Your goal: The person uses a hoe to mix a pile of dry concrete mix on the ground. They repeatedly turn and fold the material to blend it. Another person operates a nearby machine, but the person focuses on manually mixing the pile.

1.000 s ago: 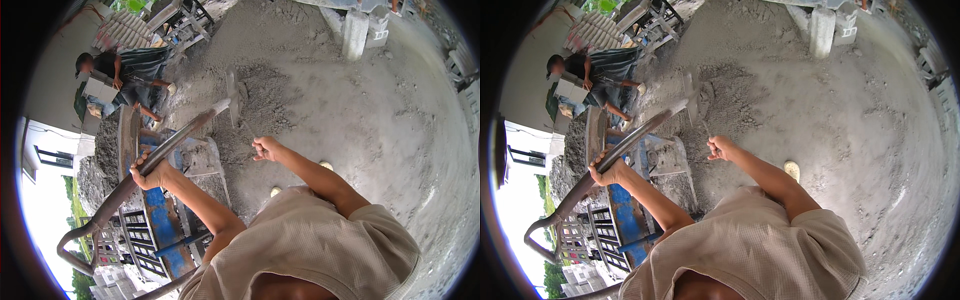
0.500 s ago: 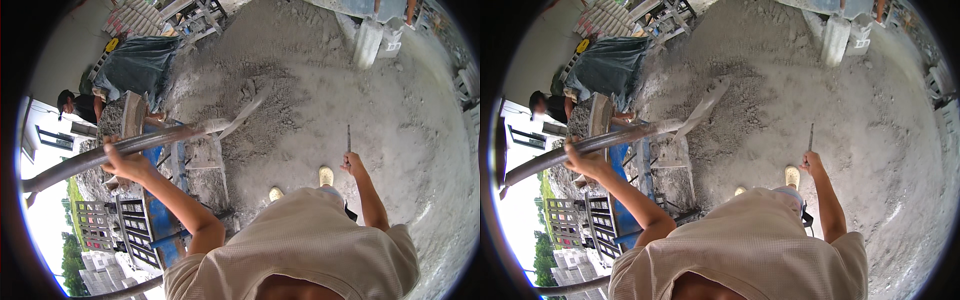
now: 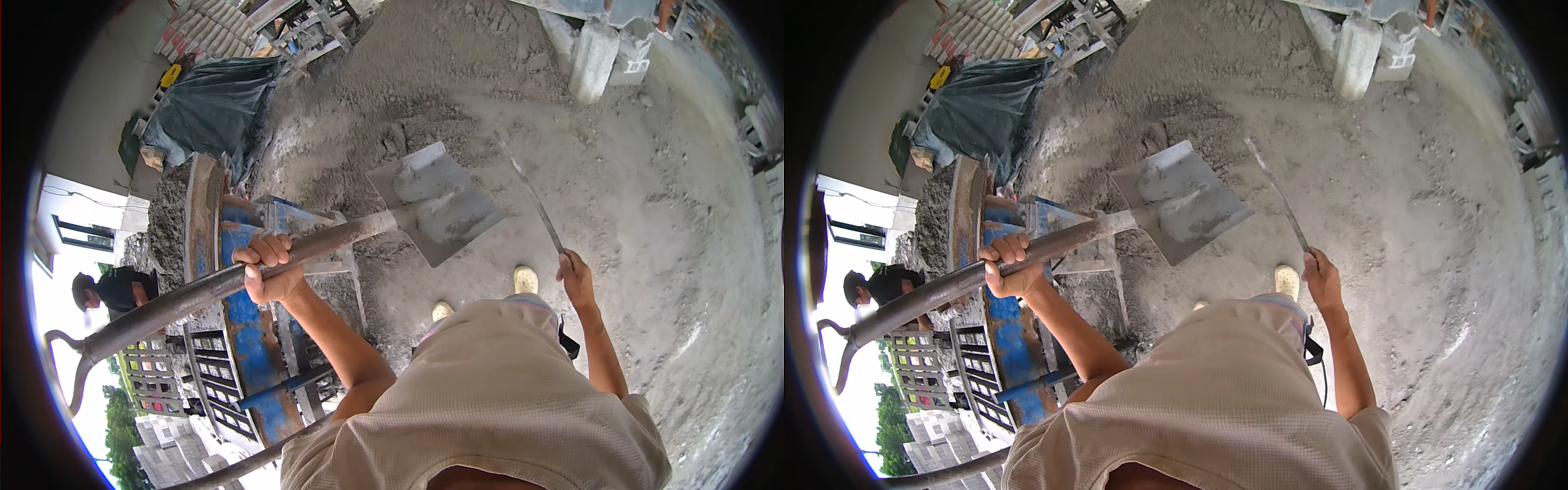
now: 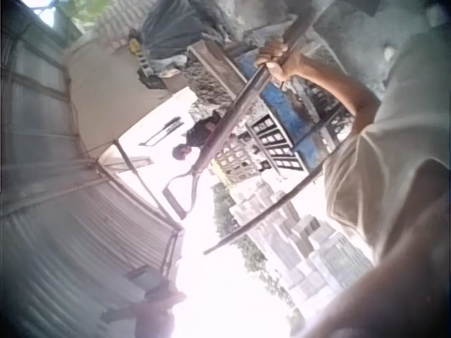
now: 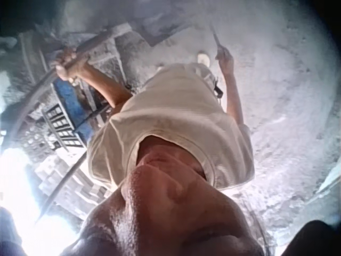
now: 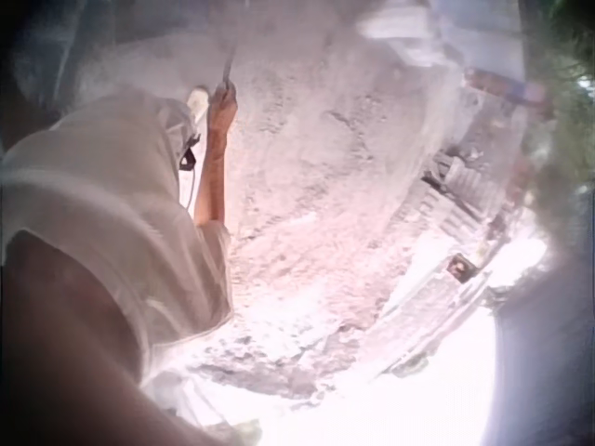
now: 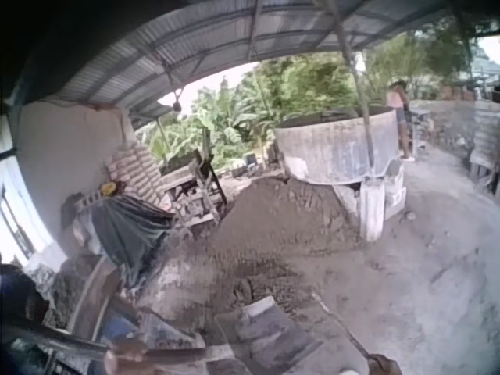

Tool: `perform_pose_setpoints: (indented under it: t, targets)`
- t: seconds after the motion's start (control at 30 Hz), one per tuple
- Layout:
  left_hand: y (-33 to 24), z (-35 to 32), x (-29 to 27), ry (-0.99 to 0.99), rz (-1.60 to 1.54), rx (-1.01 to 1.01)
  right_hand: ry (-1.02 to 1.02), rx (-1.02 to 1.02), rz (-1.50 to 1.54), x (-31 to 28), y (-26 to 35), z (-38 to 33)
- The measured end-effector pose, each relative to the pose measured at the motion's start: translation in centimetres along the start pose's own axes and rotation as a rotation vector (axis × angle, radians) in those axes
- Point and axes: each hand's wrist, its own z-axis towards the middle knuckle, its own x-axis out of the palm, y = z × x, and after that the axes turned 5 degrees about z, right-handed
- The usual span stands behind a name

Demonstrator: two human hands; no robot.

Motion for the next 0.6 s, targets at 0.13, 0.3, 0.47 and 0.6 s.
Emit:
perform_pose_setpoints:
  t: [0.13,0.3,0.47,0.6]
  targets:
    - [-1.0,0.3,0.1,0.110,0.023,0.095,0.086,-0.171,-0.251,2.6,4.6,-1.5]
    - [-2.8,0.3,0.5,0.201,0.079,0.182,0.071,-0.541,-0.424,2.1,9.2,-2.4]
    - [-3.8,0.6,1.7,0.252,0.133,0.251,0.129,-0.688,-0.601,1.1,13.8,-2.3]
    - [-3.8,0.4,1.5,0.229,0.178,0.269,0.230,-0.715,-0.623,3.0,14.2,-2.4]
